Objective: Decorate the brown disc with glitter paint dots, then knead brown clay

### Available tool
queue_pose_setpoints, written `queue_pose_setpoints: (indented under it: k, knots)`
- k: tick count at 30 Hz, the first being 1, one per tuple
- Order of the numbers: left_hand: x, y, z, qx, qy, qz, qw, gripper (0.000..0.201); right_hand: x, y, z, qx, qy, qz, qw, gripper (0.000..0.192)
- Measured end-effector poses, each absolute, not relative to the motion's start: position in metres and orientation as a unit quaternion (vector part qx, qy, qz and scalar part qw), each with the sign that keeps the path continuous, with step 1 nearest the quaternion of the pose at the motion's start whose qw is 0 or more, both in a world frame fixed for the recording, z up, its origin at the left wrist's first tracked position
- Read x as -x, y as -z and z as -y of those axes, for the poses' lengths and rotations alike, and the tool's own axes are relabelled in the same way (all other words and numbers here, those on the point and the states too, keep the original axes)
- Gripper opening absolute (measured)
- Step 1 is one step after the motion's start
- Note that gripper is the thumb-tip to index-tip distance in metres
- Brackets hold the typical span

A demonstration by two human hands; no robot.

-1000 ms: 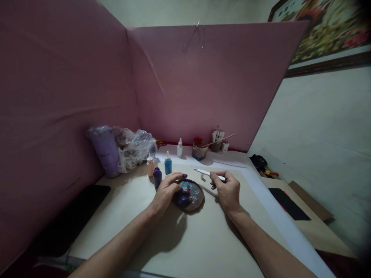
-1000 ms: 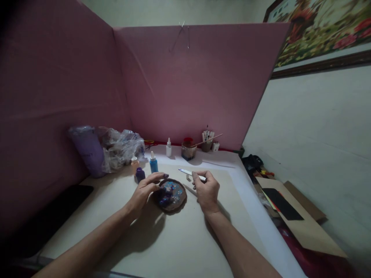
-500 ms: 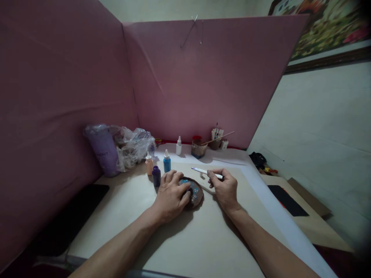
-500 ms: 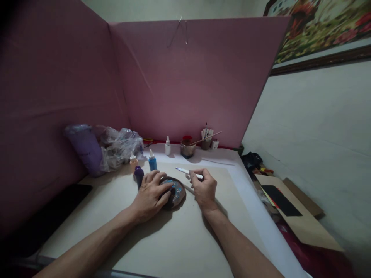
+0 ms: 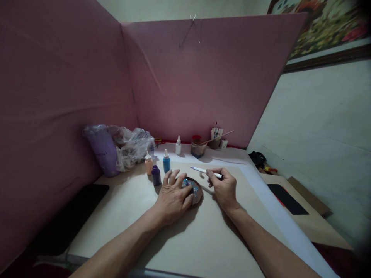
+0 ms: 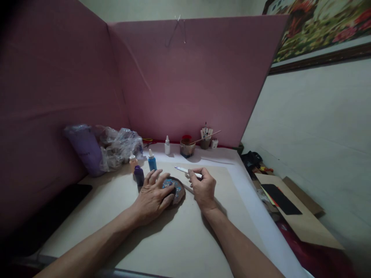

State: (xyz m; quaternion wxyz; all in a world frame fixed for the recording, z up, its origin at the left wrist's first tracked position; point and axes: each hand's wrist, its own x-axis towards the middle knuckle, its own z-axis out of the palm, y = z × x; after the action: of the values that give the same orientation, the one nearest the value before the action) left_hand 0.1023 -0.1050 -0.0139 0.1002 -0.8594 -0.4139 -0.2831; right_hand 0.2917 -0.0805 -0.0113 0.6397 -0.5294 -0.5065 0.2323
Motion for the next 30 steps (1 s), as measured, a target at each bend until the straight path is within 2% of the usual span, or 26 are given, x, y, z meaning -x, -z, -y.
queue_pose_setpoints:
  k: [8,13,23,30]
  knots:
    - [-0.093,0.004,0.102,0.823,0.342,0.451,0.046,0.031,-0.291,0.011,0.08,0.526,-0.235,0.503,0.644,0.029]
    - [-0.096,0.004,0.103,0.853,0.293,0.432,0.022,0.029,-0.291,0.011,0.079,0.528,-0.248,0.498,0.641,0.029]
    - [-0.104,0.011,0.107,0.88,0.232,0.409,0.073,0.028,-0.291,0.011,0.08,0.527,-0.237,0.508,0.639,0.028]
    - [-0.1,0.007,0.105,0.864,0.256,0.428,0.072,0.03,-0.291,0.011,0.08,0.527,-0.235,0.506,0.641,0.029]
